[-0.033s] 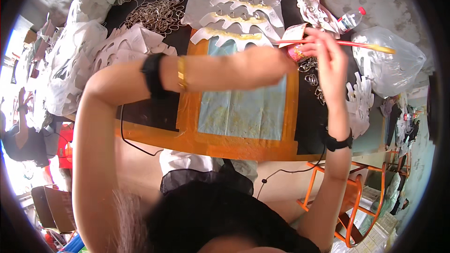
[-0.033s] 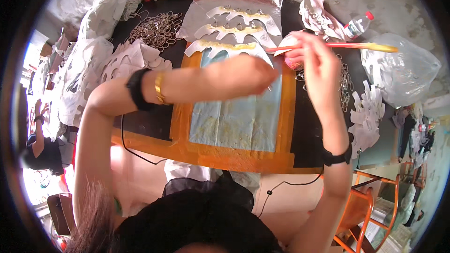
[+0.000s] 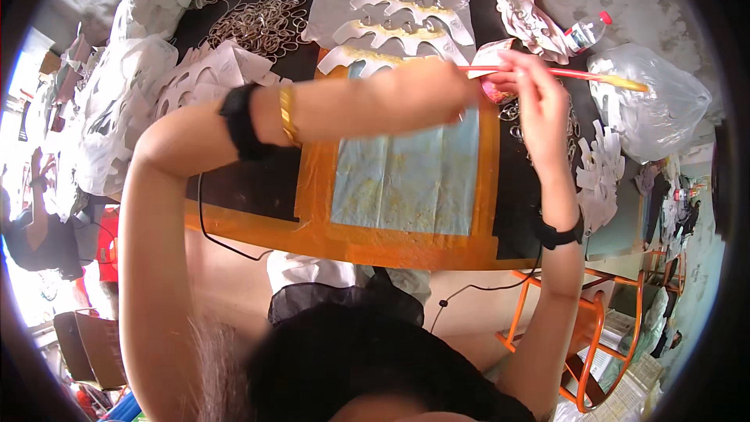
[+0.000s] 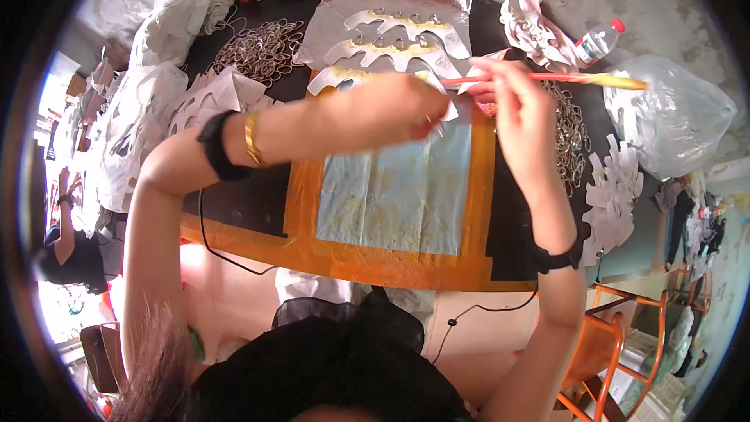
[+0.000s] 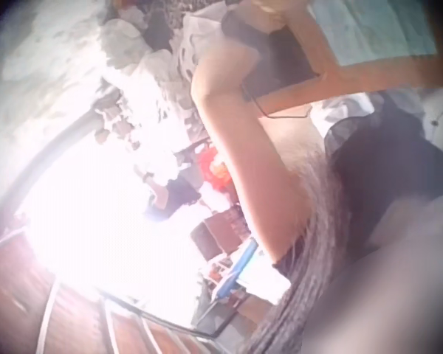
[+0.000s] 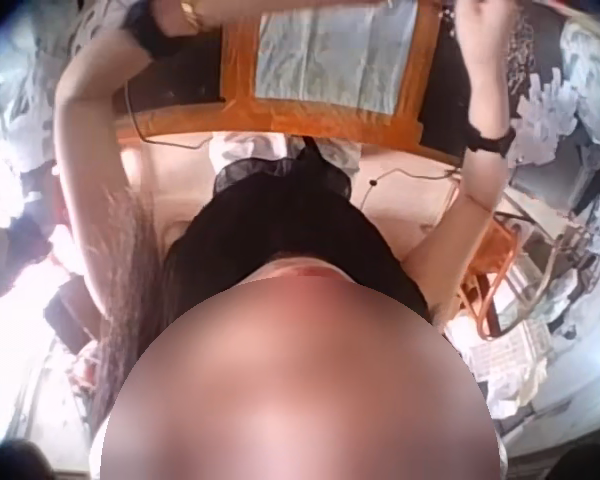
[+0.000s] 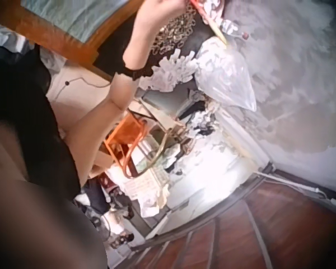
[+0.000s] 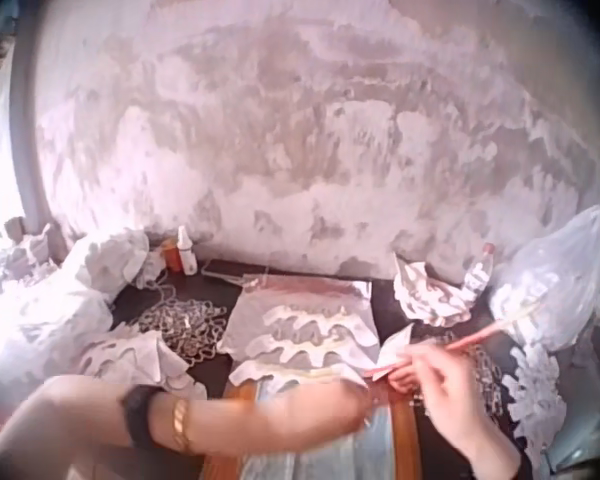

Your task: The person applies glue to a white cutout using a brush, then places metal rings onto the glued surface by hand and applies more glue over the rings.

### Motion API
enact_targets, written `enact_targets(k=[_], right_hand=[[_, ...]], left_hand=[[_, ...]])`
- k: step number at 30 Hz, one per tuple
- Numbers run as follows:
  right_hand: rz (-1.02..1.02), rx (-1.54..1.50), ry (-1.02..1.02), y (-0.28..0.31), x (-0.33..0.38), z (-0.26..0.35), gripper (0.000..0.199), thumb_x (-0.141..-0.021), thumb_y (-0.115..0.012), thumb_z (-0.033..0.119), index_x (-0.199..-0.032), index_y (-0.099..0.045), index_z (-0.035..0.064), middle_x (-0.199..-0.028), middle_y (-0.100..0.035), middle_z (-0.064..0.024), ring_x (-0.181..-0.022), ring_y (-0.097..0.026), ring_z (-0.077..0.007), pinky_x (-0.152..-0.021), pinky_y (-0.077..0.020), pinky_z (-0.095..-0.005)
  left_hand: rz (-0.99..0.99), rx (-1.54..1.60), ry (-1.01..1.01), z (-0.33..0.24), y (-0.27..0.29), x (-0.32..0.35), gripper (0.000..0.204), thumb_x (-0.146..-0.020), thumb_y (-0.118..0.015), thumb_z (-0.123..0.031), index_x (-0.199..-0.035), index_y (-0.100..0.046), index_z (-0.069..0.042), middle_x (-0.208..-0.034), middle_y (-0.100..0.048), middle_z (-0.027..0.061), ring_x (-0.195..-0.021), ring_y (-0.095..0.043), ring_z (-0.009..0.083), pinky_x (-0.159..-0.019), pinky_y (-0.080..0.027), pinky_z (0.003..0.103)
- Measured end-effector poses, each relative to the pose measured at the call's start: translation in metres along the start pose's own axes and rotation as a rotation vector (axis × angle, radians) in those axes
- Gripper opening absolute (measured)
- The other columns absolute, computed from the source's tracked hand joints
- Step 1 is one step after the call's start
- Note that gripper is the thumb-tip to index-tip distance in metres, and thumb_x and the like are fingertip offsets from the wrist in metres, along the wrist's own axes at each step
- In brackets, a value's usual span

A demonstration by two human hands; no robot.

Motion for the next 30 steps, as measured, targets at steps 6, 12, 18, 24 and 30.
enact_targets(k=[6, 12, 18, 24, 30], right_hand=[[0.069, 0.027, -0.049, -0.039, -0.005, -0.022, 0.025, -0.095, -0.041, -0.007, -0.109, -0.062, -0.005, -0.095, -0.065, -0.0122, -0.085, -0.068, -0.0185, -0.077, -0.055, -0.0282], [0.051, 0.093, -0.089, -0.037, -0.002, -0.025, 0.025, -0.092, -0.042, -0.01, -0.108, -0.061, -0.0055, -0.093, -0.065, -0.0142, -0.082, -0.069, -0.0207, -0.073, -0.0543, -0.0293], [0.07, 0.094, -0.061, -0.036, -0.003, -0.021, 0.024, -0.09, -0.045, -0.01, -0.107, -0.062, -0.0041, -0.094, -0.065, -0.0141, -0.082, -0.069, -0.0211, -0.073, -0.0541, -0.0297], [0.068, 0.068, -0.06, -0.035, -0.006, -0.025, 0.023, -0.09, -0.045, -0.01, -0.106, -0.062, -0.0041, -0.094, -0.065, -0.0139, -0.08, -0.068, -0.0207, -0.071, -0.0536, -0.0293], [0.058, 0.076, -0.058, -0.033, -0.004, -0.024, 0.024, -0.09, -0.046, -0.011, -0.105, -0.062, -0.0035, -0.093, -0.065, -0.0137, -0.08, -0.068, -0.0208, -0.071, -0.0535, -0.0294]], left_hand=[[-0.215, 0.303, 0.352, 0.128, 0.051, 0.01, 0.017, -0.083, -0.066, -0.012, -0.096, -0.068, -0.001, -0.081, -0.069, 0.008, -0.073, -0.065, 0.0149, -0.066, -0.052, 0.029], [-0.08, 0.333, 0.466, 0.158, 0.02, -0.006, 0.014, -0.082, -0.068, -0.013, -0.091, -0.07, -0.002, -0.077, -0.07, 0.0074, -0.069, -0.066, 0.0129, -0.066, -0.052, 0.027], [-0.041, 0.468, 0.486, 0.172, -0.004, -0.016, 0.014, -0.082, -0.067, -0.012, -0.089, -0.069, -0.001, -0.075, -0.069, 0.0075, -0.068, -0.066, 0.013, -0.066, -0.052, 0.026], [-0.003, 0.366, 0.426, 0.167, -0.012, -0.021, 0.014, -0.083, -0.066, -0.011, -0.091, -0.068, 0.001, -0.078, -0.069, 0.0077, -0.068, -0.065, 0.0124, -0.063, -0.052, 0.026], [0.015, 0.408, 0.546, 0.166, -0.02, -0.017, 0.014, -0.086, -0.062, -0.01, -0.091, -0.066, 0.001, -0.08, -0.068, 0.009, -0.063, -0.063, 0.0144, -0.06, -0.051, 0.028]])
Point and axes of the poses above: each hand's wrist, its own x-axis away from the middle knuckle, its own y-axis out of the back of the hand, z = x × y, the point moved 10 cm from there along -x, towards the middle knuckle
